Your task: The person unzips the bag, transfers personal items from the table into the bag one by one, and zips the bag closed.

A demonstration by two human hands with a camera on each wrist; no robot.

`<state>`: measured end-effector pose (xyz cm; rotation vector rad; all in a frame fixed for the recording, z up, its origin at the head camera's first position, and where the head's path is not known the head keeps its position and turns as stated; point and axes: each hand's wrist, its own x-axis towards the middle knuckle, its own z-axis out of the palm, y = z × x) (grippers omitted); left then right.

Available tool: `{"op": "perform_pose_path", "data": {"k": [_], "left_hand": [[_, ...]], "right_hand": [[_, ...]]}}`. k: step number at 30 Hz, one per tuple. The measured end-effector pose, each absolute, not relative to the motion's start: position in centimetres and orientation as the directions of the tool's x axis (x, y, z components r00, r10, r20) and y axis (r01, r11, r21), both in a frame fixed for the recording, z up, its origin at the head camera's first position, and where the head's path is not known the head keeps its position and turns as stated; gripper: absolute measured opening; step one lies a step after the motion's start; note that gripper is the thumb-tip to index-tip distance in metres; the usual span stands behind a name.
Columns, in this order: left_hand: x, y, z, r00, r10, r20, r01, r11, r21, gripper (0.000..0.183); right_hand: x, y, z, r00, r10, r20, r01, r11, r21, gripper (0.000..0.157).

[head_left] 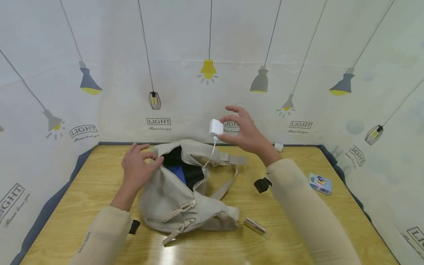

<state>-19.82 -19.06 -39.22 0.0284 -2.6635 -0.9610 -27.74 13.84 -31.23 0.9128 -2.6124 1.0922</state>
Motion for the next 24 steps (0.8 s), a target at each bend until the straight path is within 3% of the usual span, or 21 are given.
{"op": "perform_pose_path", "data": {"k": [12, 24], "left_hand": [[-20.0, -19.0, -39.2, -0.952, -0.141, 0.272, 0.052, 0.799, 0.598, 0.028], [-20.1, -19.1, -38.9, -0.955, -0.121, 0.272, 0.068, 0.801, 0.595, 0.029]], "right_hand": [[-28.2, 6.7, -31.8, -0.749, -0.533, 0.393, -0.658, 0.529, -0.536, 0.038], [-29.2, 4.7, -34.3, -0.797, -0.487, 0.357, -0.604, 0.653, -0.458, 0.036]]}}
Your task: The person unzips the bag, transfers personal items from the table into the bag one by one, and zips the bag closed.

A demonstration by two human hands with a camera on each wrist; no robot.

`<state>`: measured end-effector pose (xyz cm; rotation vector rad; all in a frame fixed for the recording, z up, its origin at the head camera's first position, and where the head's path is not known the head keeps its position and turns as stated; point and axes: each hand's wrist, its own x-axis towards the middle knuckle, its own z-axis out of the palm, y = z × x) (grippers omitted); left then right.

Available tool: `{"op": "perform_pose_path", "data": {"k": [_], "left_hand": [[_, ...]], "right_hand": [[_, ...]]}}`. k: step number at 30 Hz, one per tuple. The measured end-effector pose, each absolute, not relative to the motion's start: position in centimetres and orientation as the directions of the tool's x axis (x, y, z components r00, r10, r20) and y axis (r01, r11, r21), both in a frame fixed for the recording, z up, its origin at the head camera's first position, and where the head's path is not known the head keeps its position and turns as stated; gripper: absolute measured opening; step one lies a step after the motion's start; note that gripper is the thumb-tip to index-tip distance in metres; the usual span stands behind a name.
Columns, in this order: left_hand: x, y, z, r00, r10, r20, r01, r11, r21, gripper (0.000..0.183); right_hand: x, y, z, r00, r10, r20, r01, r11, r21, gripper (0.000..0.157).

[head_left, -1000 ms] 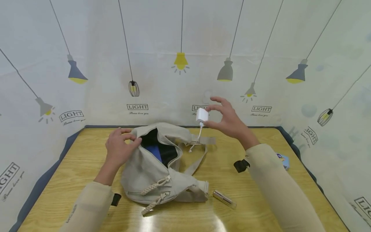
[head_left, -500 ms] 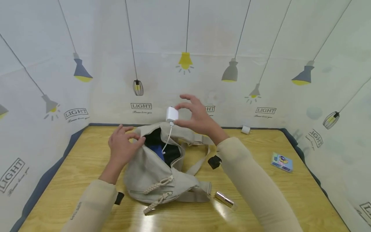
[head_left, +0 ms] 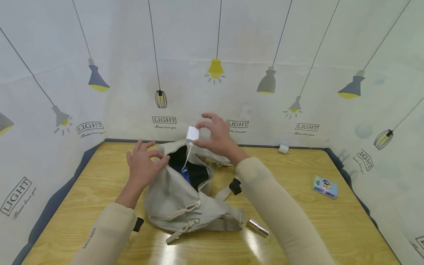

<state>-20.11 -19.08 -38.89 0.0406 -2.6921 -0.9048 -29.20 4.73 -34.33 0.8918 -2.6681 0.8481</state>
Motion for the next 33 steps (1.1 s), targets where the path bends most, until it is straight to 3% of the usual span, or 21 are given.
{"op": "perform_pose_path", "data": {"k": [11, 24, 33], "left_hand": [[-20.2, -18.7, -38.8, -0.949, -0.127, 0.287, 0.069, 0.808, 0.585, 0.029], [-20.0, -18.6, -38.9, -0.946, -0.125, 0.299, 0.075, 0.813, 0.578, 0.027], [-19.9, -18.6, -38.9, -0.946, -0.117, 0.302, 0.08, 0.818, 0.57, 0.027]], "right_hand": [[-28.0, 2.7, -37.9, -0.772, -0.587, 0.242, -0.634, 0.734, -0.243, 0.04], [-26.0, 0.8, -40.5, -0.693, -0.698, 0.18, -0.712, 0.701, -0.024, 0.039], [-25.6, 0.8, -41.3, -0.685, -0.722, 0.093, -0.719, 0.691, 0.075, 0.038]]}}
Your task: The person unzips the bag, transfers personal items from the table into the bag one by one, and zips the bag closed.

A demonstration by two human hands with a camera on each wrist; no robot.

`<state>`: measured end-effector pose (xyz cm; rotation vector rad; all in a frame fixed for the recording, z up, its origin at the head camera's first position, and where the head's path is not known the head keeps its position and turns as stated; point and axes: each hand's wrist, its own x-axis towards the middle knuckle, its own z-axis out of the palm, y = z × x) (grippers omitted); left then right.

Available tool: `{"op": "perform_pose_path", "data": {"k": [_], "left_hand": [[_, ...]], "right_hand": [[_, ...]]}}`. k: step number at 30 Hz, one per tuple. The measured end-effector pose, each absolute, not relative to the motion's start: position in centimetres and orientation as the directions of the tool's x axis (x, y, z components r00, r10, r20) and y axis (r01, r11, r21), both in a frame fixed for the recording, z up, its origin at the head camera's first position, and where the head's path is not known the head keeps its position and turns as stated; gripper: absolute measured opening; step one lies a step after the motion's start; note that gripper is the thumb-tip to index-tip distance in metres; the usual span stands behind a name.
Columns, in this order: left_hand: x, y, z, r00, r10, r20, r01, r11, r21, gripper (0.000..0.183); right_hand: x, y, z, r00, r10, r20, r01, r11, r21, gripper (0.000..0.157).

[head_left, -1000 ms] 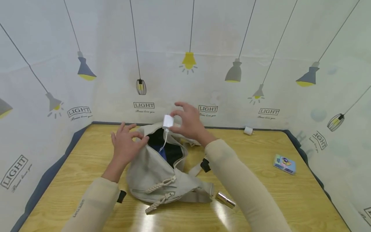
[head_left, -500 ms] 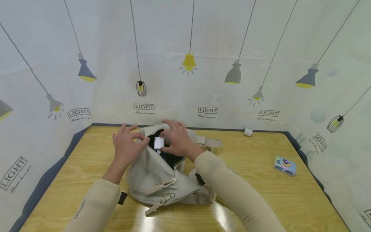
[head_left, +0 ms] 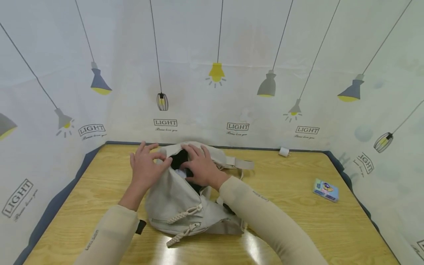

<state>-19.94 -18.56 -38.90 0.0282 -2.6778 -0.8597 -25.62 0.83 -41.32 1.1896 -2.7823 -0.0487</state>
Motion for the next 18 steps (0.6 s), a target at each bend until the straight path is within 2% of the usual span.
{"op": "perform_pose_path", "data": {"k": [9, 18], "left_hand": [[-19.9, -18.4, -39.2, -0.941, -0.114, 0.317, 0.094, 0.814, 0.573, 0.028], [-19.7, -18.7, -39.4, -0.941, -0.127, 0.314, 0.084, 0.812, 0.578, 0.028]], "right_hand": [[-26.3, 2.3, -39.8, -0.68, -0.722, 0.13, -0.729, 0.684, -0.015, 0.048], [-26.3, 6.3, -38.1, -0.706, -0.685, 0.177, -0.708, 0.68, -0.192, 0.044]]}}
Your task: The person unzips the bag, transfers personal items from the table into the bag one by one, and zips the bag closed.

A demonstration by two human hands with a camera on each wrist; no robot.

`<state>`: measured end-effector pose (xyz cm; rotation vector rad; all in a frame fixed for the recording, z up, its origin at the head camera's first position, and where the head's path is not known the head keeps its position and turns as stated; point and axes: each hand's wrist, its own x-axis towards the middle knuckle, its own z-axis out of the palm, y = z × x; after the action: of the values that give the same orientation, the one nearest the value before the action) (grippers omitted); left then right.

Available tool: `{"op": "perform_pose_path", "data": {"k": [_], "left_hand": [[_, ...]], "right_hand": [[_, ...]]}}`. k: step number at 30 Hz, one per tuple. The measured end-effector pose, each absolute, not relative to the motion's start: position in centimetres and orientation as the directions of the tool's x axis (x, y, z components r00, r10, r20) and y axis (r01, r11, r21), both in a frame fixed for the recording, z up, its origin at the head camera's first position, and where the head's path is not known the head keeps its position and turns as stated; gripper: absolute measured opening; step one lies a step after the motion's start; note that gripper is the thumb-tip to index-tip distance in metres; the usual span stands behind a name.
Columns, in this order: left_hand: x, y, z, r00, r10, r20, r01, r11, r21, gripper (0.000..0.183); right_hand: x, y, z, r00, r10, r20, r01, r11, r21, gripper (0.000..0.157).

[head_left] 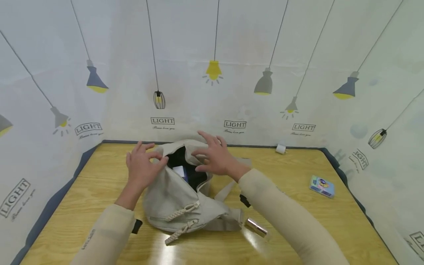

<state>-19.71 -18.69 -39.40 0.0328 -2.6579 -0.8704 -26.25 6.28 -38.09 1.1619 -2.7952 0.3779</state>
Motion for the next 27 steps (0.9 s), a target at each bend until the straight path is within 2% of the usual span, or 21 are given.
{"op": "perform_pose_path", "data": {"k": [5, 11, 19, 27], "left_hand": [[-19.8, -18.7, -39.4, -0.943, -0.129, 0.308, 0.08, 0.808, 0.584, 0.027], [-20.0, -18.6, -39.4, -0.938, -0.133, 0.32, 0.087, 0.803, 0.589, 0.027], [-19.9, -18.6, -39.7, -0.937, -0.134, 0.324, 0.091, 0.799, 0.594, 0.027], [-19.6, -18.7, -39.7, -0.938, -0.136, 0.318, 0.086, 0.799, 0.595, 0.027]], "right_hand": [[-26.5, 9.7, -38.2, -0.737, -0.635, 0.23, -0.675, 0.688, -0.265, 0.048], [-26.5, 13.7, -38.9, -0.791, -0.571, 0.22, -0.611, 0.718, -0.334, 0.048], [-25.1, 18.6, -40.8, -0.84, -0.526, 0.134, -0.537, 0.767, -0.351, 0.051], [-22.4, 22.0, -43.9, -0.849, -0.522, 0.088, -0.518, 0.784, -0.343, 0.05]]}}
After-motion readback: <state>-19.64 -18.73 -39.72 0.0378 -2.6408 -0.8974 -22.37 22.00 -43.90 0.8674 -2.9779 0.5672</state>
